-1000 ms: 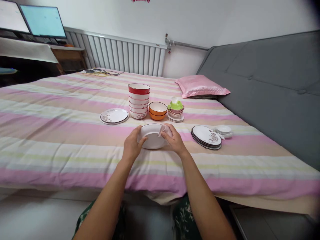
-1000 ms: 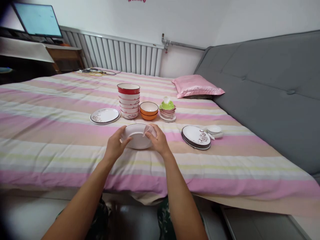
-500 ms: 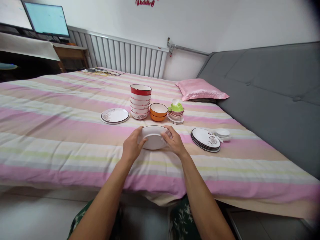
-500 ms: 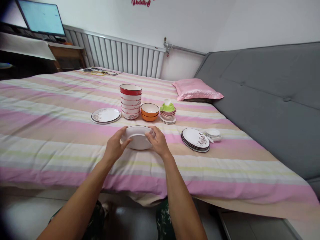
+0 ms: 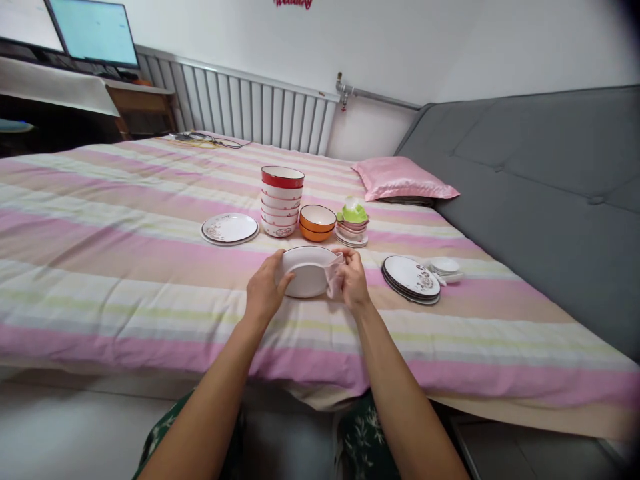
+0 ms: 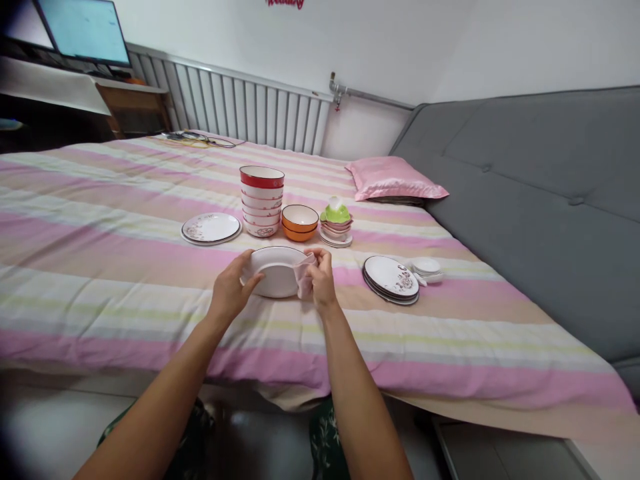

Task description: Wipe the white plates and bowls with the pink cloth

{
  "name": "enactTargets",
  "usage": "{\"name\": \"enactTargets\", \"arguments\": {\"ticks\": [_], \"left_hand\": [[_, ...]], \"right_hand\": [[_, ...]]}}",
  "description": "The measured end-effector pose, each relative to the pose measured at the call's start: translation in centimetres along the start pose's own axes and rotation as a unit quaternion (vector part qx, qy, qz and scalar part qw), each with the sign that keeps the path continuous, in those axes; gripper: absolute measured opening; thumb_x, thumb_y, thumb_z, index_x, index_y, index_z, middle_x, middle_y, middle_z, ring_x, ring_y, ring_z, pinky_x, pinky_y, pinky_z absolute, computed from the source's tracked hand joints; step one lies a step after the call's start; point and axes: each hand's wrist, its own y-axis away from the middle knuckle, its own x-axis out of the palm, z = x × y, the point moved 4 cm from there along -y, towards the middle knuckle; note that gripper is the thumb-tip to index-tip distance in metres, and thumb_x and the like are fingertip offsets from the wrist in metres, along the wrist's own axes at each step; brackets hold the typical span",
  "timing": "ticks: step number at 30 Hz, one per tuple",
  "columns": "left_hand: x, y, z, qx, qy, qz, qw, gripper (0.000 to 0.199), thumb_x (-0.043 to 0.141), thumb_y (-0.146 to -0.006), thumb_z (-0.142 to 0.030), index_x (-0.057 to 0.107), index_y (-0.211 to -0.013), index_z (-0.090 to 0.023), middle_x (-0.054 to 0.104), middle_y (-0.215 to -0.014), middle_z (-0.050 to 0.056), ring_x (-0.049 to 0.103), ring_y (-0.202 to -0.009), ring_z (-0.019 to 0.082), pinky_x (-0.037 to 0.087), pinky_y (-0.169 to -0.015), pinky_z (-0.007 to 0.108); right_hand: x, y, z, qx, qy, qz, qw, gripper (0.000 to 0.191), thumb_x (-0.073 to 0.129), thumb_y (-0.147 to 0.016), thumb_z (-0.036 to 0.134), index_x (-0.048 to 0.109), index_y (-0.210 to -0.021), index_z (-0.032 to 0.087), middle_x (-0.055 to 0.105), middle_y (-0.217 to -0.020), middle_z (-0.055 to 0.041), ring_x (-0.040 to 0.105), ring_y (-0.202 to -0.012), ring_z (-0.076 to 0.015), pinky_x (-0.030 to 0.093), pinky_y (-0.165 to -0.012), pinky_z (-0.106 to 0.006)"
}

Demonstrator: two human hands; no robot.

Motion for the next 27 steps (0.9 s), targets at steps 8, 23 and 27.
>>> {"name": "enactTargets", "arguments": {"ticks": [8, 23, 27], "left_hand": [[0.0, -0.1, 0.4, -0.029, -0.001, -0.011, 1.000, 0.051, 0.062, -0.078, -0.029, 0.049, -0.126, -0.016, 0.059, -0.125, 0.012, 0.056, -0.112, 0.026, 0.045, -0.094, 0.038], [-0.8, 0.2, 0.9, 0.001, 0.028, 0.007, 1.000, 0.049, 0.058, -0.079, -0.031, 0.048, -0.125, -0.018, 0.059, -0.123, 0.011, 0.057, -0.111, 0.024, 0.045, -0.094, 0.037], [-0.5, 0.5, 0.4, 0.023, 0.017, 0.007, 1.000, 0.047, 0.057, -0.081, -0.030, 0.048, -0.125, -0.016, 0.059, -0.124, 0.012, 0.056, -0.112, 0.024, 0.045, -0.094, 0.037]], "right_hand": [[-1.2, 0.2, -1.6, 0.053, 0.020, -0.094, 0.994, 0.040, 0.066, -0.056, 0.023, 0.046, -0.092, 0.020, 0.057, -0.092, -0.0013, 0.054, -0.085, -0.0143, 0.044, -0.078, -0.028], [2.8, 0.7, 2.3, -0.203, 0.325, 0.038, 0.923, 0.030, 0.026, -0.096, 0.039, 0.050, -0.096, 0.021, 0.057, -0.090, -0.0053, 0.052, -0.087, -0.0171, 0.039, -0.080, -0.031], [4.7, 0.8, 4.2, -0.265, 0.467, 0.069, 0.841, 0.033, 0.027, -0.096, 0.038, 0.055, -0.098, 0.020, 0.059, -0.092, -0.0075, 0.050, -0.089, -0.0208, 0.035, -0.079, -0.033]]}}
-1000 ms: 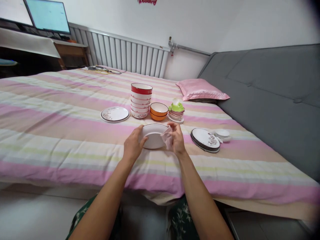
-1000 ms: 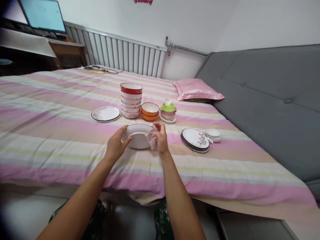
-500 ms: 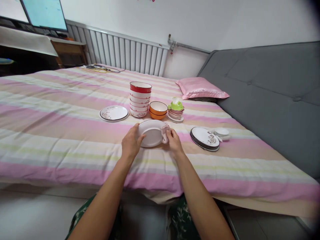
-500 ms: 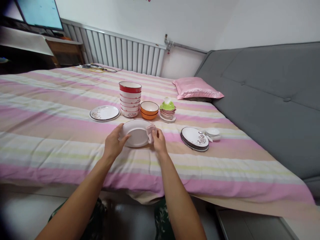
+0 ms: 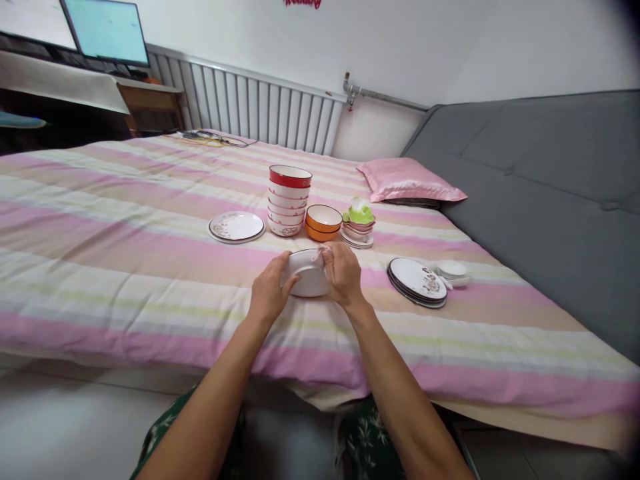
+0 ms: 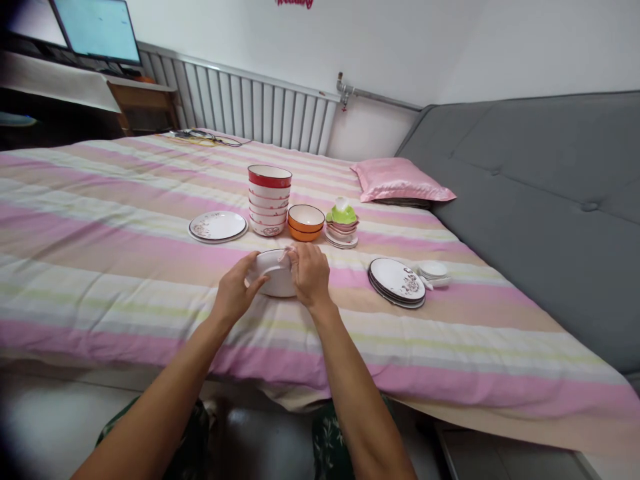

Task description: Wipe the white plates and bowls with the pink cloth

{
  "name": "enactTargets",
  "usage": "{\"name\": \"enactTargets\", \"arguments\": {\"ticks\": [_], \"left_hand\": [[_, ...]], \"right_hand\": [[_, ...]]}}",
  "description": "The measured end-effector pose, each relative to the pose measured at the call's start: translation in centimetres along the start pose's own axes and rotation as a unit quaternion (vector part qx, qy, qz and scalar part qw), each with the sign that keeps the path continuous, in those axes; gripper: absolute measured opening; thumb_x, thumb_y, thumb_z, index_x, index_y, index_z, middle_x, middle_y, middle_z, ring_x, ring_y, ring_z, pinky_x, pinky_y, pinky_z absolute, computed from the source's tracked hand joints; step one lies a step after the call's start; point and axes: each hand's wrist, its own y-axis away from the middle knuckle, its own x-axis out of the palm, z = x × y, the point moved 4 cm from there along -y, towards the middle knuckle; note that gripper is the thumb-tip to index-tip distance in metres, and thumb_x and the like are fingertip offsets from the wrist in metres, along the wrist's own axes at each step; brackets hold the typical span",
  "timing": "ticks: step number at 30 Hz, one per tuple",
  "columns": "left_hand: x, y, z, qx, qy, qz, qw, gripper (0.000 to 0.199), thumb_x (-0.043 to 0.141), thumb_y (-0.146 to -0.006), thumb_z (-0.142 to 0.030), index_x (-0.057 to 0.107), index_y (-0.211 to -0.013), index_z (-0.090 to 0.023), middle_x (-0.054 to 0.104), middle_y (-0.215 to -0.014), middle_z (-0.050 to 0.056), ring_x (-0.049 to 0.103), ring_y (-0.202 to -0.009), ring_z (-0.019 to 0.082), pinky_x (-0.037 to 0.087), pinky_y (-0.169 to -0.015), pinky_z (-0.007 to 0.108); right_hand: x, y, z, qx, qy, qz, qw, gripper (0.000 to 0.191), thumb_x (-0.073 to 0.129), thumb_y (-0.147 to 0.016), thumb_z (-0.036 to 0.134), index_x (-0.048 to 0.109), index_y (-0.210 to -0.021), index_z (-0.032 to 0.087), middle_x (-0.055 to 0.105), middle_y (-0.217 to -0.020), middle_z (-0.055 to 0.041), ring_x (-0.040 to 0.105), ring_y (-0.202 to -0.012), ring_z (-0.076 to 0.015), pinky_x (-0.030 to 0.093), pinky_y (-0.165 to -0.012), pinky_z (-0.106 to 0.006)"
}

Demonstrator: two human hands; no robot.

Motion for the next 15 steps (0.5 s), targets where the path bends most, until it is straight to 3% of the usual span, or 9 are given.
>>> {"name": "enactTargets", "arguments": {"ticks": [4, 7, 11, 15], "left_hand": [[0.4, 0.1, -0.7, 0.020, -0.009, 0.017, 1.000, 0.045, 0.054, -0.083, -0.029, 0.047, -0.126, -0.018, 0.059, -0.123, 0.010, 0.058, -0.109, 0.023, 0.046, -0.092, 0.035], [0.4, 0.0, -0.9, 0.022, -0.008, 0.022, 0.999, 0.043, 0.053, -0.084, -0.029, 0.047, -0.125, -0.020, 0.059, -0.123, 0.009, 0.057, -0.110, 0.022, 0.045, -0.093, 0.034], [0.7, -0.3, -0.8, 0.007, -0.002, 0.033, 0.999, 0.044, 0.053, -0.084, -0.032, 0.047, -0.126, -0.020, 0.058, -0.126, 0.009, 0.056, -0.112, 0.023, 0.043, -0.095, 0.035], [0.8, -0.7, -0.3, -0.016, 0.007, 0.017, 1.000, 0.046, 0.055, -0.081, -0.032, 0.048, -0.124, -0.017, 0.058, -0.125, 0.011, 0.055, -0.112, 0.024, 0.043, -0.095, 0.037]], "right_hand": [[0.3, -0.7, 2.8, -0.068, 0.129, 0.069, 0.987, 0.032, 0.032, -0.095, 0.038, 0.058, -0.100, 0.020, 0.060, -0.092, -0.0086, 0.047, -0.087, -0.0233, 0.031, -0.077, -0.036], [0.5, -0.9, 3.8, -0.092, 0.156, 0.093, 0.979, 0.030, 0.035, -0.094, 0.038, 0.059, -0.101, 0.021, 0.060, -0.091, -0.0085, 0.045, -0.087, -0.0235, 0.029, -0.077, -0.036], [0.2, -1.0, 2.7, -0.085, 0.123, 0.091, 0.984, 0.032, 0.035, -0.094, 0.041, 0.059, -0.105, 0.022, 0.060, -0.094, -0.0078, 0.045, -0.088, -0.0228, 0.030, -0.078, -0.036], [-0.2, -0.7, -0.1, -0.022, 0.028, 0.061, 0.997, 0.034, 0.035, -0.093, 0.043, 0.057, -0.108, 0.023, 0.059, -0.097, -0.0069, 0.048, -0.090, -0.0212, 0.033, -0.080, -0.033]]}}
